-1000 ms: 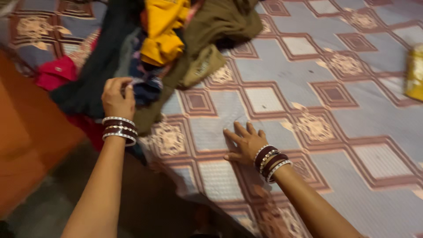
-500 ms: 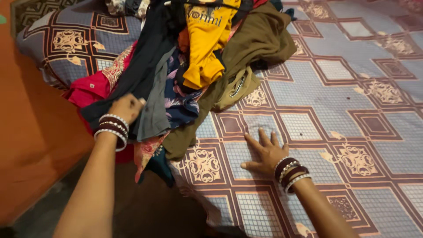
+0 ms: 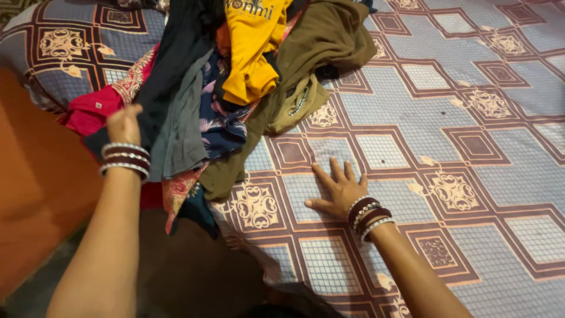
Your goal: The person folds a black top and a yellow t-shirt by hand on a bed.
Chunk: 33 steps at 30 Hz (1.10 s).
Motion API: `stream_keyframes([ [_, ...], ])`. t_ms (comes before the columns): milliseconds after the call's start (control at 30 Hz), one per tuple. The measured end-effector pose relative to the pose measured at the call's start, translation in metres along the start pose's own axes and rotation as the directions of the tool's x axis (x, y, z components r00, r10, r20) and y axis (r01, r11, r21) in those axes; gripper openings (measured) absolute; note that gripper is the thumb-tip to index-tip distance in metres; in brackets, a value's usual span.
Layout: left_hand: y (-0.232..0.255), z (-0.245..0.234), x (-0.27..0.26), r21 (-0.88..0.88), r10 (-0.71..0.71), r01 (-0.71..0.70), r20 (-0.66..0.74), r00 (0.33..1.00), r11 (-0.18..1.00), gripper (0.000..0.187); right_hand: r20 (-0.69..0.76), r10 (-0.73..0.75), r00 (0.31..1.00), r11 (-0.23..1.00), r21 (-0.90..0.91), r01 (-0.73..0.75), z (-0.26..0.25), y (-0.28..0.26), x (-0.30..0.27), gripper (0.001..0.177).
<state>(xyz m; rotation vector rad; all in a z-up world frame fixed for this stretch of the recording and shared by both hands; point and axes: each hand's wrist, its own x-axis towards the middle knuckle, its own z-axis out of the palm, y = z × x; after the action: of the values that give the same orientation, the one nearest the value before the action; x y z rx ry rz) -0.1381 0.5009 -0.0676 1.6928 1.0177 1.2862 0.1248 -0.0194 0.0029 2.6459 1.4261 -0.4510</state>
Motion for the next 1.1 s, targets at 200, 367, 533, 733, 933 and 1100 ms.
stream_keyframes([
  [200,0.208,0.058,-0.065,-0.221,0.326,-0.274,0.255,0.910,0.936,0.032,-0.029,-0.141,0.990,0.984,0.104,0.144,-0.004,-0.006,-0.011,0.113],
  [367,0.368,0.187,-0.218,-0.477,0.448,-0.218,0.445,0.775,0.851,0.027,-0.304,0.029,0.952,0.382,0.884,0.271,-0.033,0.005,-0.041,0.099],
  [533,0.462,0.254,-0.361,-0.621,0.536,0.061,0.719,0.443,0.782,0.027,-0.711,0.286,0.642,0.643,0.639,0.422,-0.035,0.130,-0.104,0.055],
  [733,0.454,0.298,-0.394,-0.500,0.458,0.005,0.797,0.392,0.866,0.026,-0.515,0.798,0.314,0.426,0.850,0.311,-0.012,0.363,-0.283,0.030],
  [933,0.403,0.326,-0.450,-0.211,0.276,-0.212,0.893,0.355,0.954,0.017,-0.489,0.871,-0.050,0.488,0.847,0.210,0.084,0.471,-0.410,0.056],
  [1100,0.383,0.366,-0.511,-0.292,0.577,-0.686,0.784,0.227,0.667,0.058,-0.488,0.661,0.570,0.720,0.626,-0.299,0.102,0.370,-0.377,0.065],
])
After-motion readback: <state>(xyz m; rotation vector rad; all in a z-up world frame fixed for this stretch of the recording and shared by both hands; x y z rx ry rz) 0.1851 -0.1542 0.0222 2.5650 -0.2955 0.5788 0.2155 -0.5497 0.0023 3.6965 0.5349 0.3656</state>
